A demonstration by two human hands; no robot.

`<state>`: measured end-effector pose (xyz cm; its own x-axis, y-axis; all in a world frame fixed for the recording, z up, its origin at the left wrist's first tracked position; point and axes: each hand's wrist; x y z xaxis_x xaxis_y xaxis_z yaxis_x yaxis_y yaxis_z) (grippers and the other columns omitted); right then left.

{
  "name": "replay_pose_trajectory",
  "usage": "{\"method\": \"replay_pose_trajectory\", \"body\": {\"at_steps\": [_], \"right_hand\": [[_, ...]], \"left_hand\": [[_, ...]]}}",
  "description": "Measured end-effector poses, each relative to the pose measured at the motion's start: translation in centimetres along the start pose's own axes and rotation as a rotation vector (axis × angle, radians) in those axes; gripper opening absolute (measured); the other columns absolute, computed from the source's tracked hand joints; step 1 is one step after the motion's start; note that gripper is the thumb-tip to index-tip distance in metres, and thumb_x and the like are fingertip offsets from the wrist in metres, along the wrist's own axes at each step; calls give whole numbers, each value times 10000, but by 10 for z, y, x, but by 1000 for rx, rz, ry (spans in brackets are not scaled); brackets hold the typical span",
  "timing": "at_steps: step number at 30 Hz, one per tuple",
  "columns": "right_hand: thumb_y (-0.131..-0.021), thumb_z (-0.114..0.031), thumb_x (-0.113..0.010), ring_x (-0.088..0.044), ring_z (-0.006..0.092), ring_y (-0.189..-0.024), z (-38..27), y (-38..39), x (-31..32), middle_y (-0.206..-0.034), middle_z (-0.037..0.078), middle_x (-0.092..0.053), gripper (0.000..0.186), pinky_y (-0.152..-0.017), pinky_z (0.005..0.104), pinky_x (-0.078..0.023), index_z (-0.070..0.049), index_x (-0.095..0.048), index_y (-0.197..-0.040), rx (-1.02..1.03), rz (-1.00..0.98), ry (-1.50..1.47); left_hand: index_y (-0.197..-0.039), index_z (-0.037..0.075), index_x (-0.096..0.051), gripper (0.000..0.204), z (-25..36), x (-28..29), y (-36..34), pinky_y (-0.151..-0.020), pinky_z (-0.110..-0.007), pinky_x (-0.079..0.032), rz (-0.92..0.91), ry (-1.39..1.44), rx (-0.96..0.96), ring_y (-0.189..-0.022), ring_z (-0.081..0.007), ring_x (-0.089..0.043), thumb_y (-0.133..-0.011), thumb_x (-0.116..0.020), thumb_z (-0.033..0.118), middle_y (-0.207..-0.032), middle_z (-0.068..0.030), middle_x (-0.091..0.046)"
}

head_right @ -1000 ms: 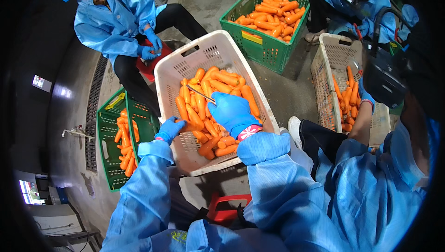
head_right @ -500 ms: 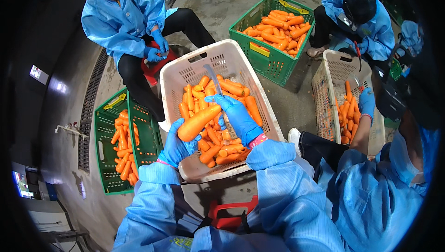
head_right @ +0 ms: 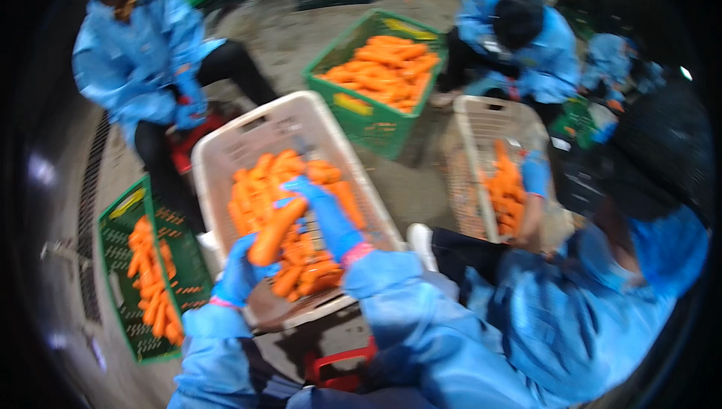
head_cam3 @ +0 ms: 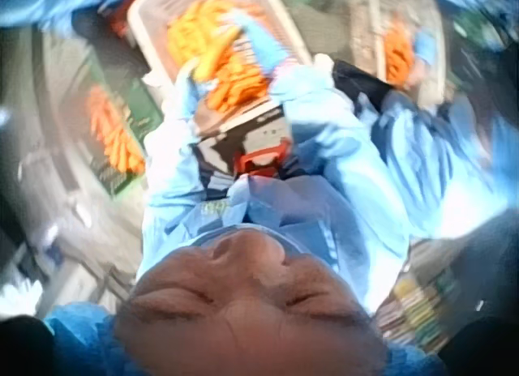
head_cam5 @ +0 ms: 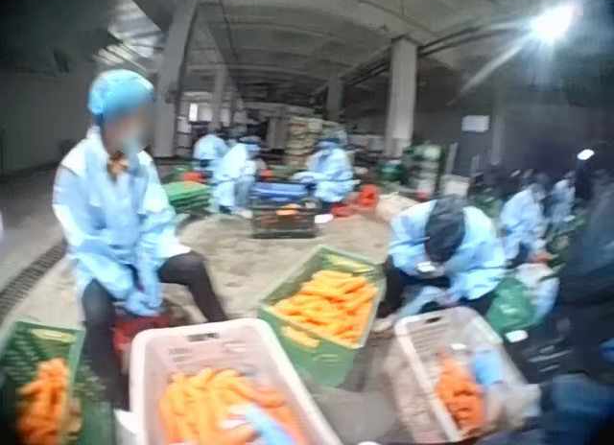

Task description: The person peels carrots using a small knife, holding each carrot in the left hand and removing the skin with the right hand. The peeled carrots are placed into a white basket in front of them.

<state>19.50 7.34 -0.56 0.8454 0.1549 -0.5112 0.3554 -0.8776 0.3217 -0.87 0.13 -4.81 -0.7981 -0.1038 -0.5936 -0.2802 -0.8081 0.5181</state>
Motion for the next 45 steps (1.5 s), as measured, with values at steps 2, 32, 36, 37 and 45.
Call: {"method": "replay_pose_trajectory", "body": {"at_steps": [2, 32, 36, 37, 45], "right_hand": [[-918, -329, -505, -589, 144, -955, -2, 3, 0, -1058, 66, -614, 348, -829, 274, -458, -57, -590, -1117, 48, -66, -56], [-888, -458, -553, -508, 135, -591, 45, -22, 13, -943, 78, -569, 474, -483, 255, -441, -75, -493, -1160, -130, 58, -133], [-868, -500, -570, -591, 156, -694, 26, -17, 8, -1008, 80, -588, 501, -564, 267, -450, -100, -502, -1161, -150, -3, -75], [-876, -500, -555, -602, 155, -716, 26, -17, 7, -991, 76, -602, 475, -601, 269, -455, -106, -521, -1139, -138, -19, -34], [-910, -348, -557, -444, 49, -492, 12, -11, -4, -808, 44, -659, 432, -437, 211, -374, -76, -497, -1240, -87, 46, 318]], "left_hand": [[-1227, 70, -503, 458, -5, -1, -3, -711, -420, -567, 100, -23, 17, -955, -293, -619, -891, -540, 380, -1140, -143, -589], [-1349, 111, -357, 490, -24, -8, -10, -607, -238, -528, -95, 316, -8, -746, -152, -587, -913, -532, 252, -1137, -117, -570], [-1283, 76, -446, 492, -25, 5, -23, -587, -300, -536, -14, 85, -185, -754, -180, -597, -936, -447, 425, -1078, -102, -603], [-1265, 64, -467, 512, -21, 10, -18, -593, -316, -538, -21, 108, -151, -759, -186, -599, -937, -432, 455, -1064, -101, -610], [-1269, -24, -450, 577, 0, -7, -10, -654, -375, -561, -26, 204, -69, -839, -256, -643, -940, -425, 449, -1148, -182, -577]]}}
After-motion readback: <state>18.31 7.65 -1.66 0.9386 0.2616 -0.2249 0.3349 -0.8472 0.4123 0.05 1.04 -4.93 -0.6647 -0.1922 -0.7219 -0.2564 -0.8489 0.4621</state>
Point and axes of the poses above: each hand's wrist, its own y-axis away from the middle knuckle, its own x-axis out of the back of the hand, z = x × y
